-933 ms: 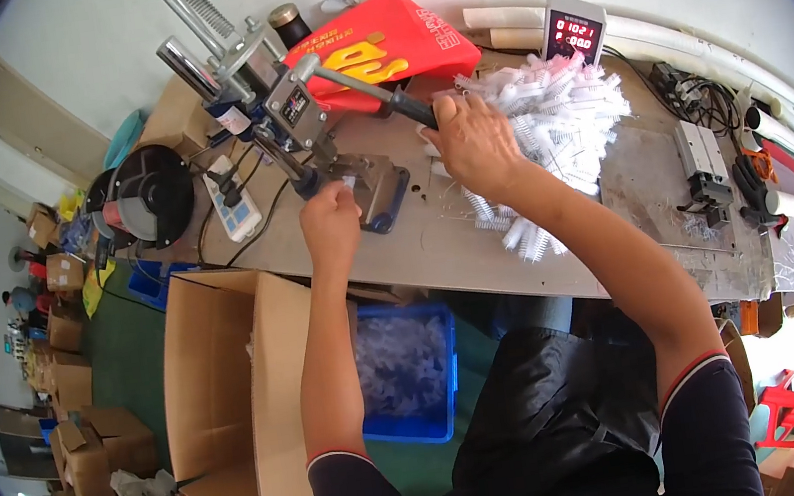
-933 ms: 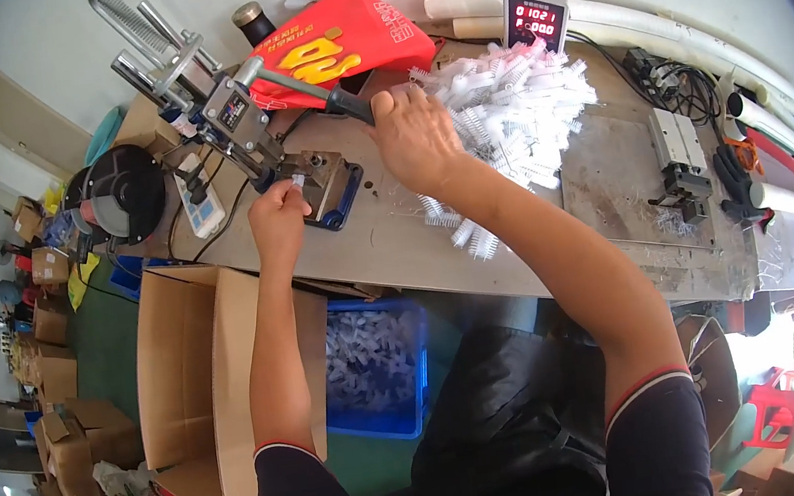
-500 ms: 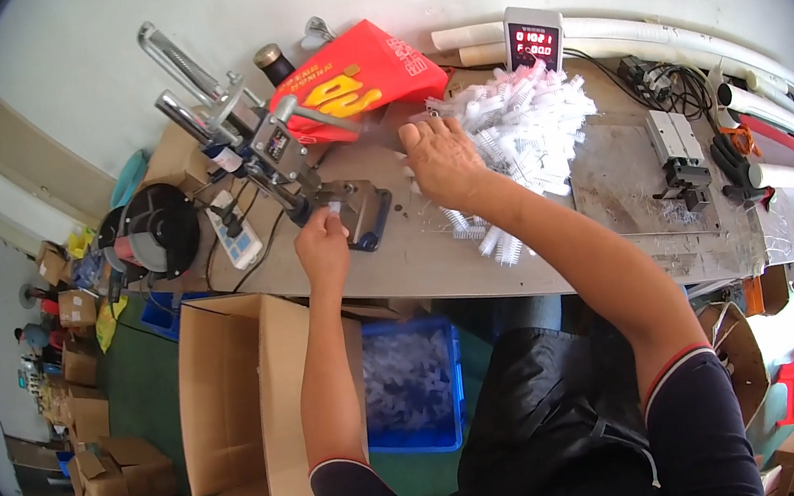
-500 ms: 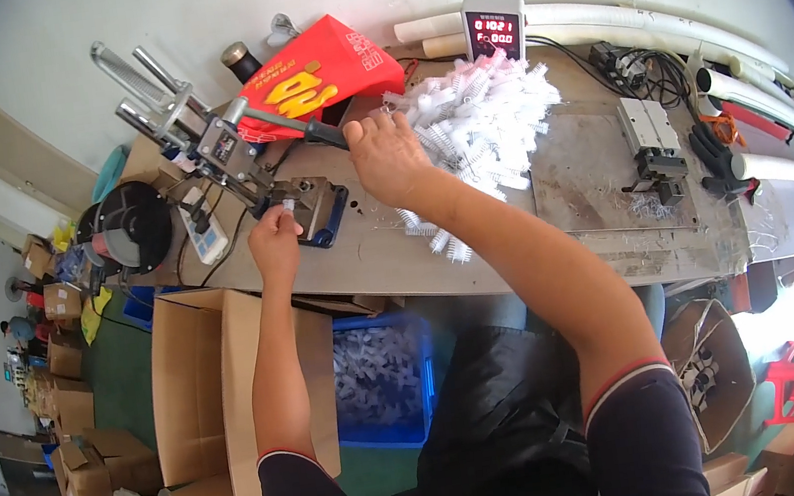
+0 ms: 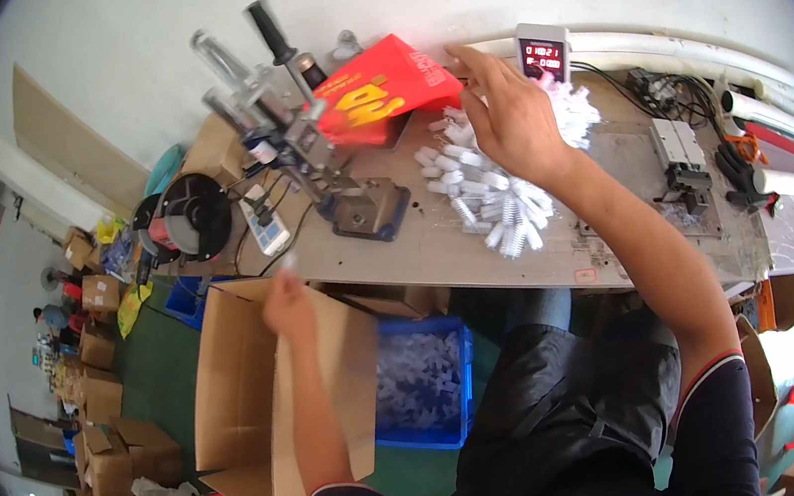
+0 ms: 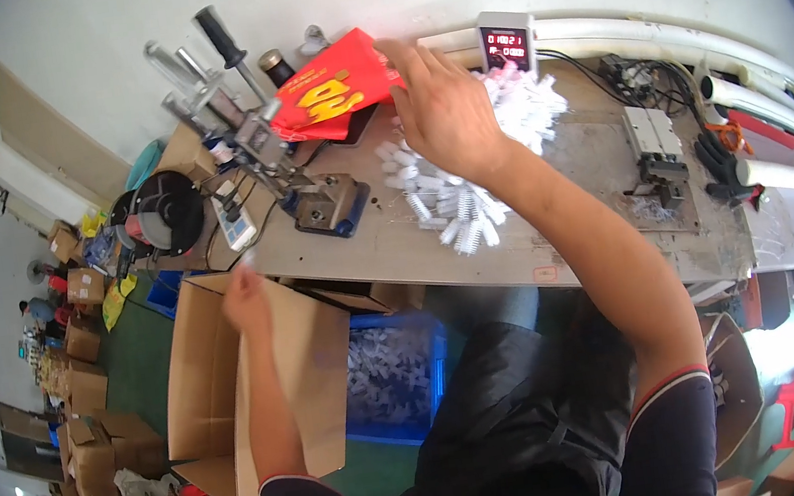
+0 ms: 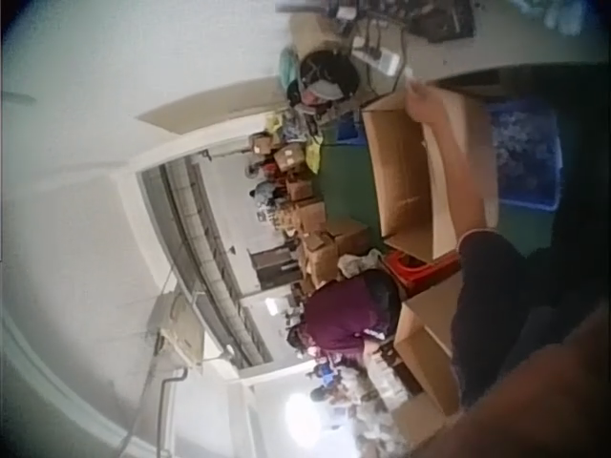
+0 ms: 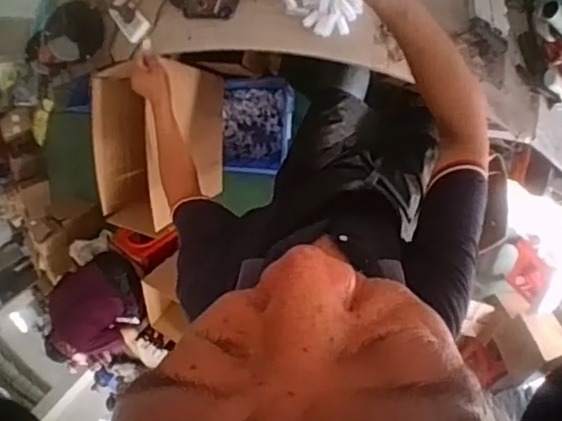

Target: The person is assembling components of hygiene products using a small manual press and sorting finished parts into boxes.

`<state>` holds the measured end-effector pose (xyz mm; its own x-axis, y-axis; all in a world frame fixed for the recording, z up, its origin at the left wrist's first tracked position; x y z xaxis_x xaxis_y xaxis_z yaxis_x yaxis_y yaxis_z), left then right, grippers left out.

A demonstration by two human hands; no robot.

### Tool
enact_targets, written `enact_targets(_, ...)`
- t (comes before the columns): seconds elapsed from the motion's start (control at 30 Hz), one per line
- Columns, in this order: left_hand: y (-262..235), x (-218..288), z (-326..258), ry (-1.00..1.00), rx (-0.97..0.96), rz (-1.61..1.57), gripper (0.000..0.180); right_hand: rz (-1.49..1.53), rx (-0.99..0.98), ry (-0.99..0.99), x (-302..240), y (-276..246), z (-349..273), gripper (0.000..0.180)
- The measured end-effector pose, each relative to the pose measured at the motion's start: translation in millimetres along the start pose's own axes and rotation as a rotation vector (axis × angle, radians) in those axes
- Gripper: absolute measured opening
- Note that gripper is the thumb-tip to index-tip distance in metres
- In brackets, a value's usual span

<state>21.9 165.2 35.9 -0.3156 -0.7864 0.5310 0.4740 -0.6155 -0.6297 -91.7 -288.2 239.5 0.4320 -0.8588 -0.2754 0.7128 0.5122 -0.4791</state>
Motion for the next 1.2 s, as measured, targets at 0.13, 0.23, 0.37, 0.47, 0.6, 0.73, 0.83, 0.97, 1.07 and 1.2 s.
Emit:
enact_targets(0.13,-86.3,-77.9,-18.5,-0.156,0.095,0.226,0.025,-0.045,-0.064,0.063,19.6,-32.0,-78.7,0.023)
enact_targets(0.23,-123.4,-125.3,-38.9,-0.263,-0.045,0.782,0.034,-0.086,-0.135,0.165,49.1,-37.0,-145.3,0.015)
enact_targets(0.37,-109.1,-80.5,-54.9,-0.163,0.045,0.767,0.038,-0.053,-0.236,0.189,57.0,-27.8,-197.8,0.015)
enact_targets(0.47,-73.0,3.4,-58.8,0.162,0.027,0.405,0.030,-0.081,-0.287,0.068,35.4,-5.5,-200.6,0.018)
enact_targets(0.6,8.2,123.0,-82.9,0.330,-0.092,-0.008,0.021,-0.257,-0.546,0.027,39.8,44.3,-199.7,0.017)
enact_targets(0.73,84.8,211.6,-111.9,0.452,-0.337,-0.097,0.027,-0.350,-0.639,-0.039,47.3,66.2,-195.6,0.011)
enact_targets(0.83,118.6,253.5,-121.5,0.515,-0.386,-0.202,0.033,-0.336,-0.661,-0.095,42.0,68.6,-188.1,0.008)
enact_targets(0.97,153.5,271.7,-121.1,0.523,-0.439,-0.189,0.035,-0.277,-0.581,-0.186,29.7,45.7,-183.3,0.007)
enact_targets(1.07,169.3,278.1,-117.2,0.602,-0.414,-0.111,0.033,-0.248,-0.477,-0.101,32.7,18.8,-192.2,0.006)
enact_targets(1.2,194.8,292.2,-106.2,0.603,-0.415,-0.104,0.029,-0.170,-0.316,0.187,66.9,-27.5,-223.4,0.004)
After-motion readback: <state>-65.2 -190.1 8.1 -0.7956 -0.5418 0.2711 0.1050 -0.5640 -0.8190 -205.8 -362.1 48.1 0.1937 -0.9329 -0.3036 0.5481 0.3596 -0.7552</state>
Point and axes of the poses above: each hand's wrist, its own z-axis towards the middle knuckle, its own y-axis out of the palm, x = y × z, the point moved 9 cm from there along z, towards the middle knuckle, and after that the axes turned 7 degrees about -x, right-handed, at the moved point
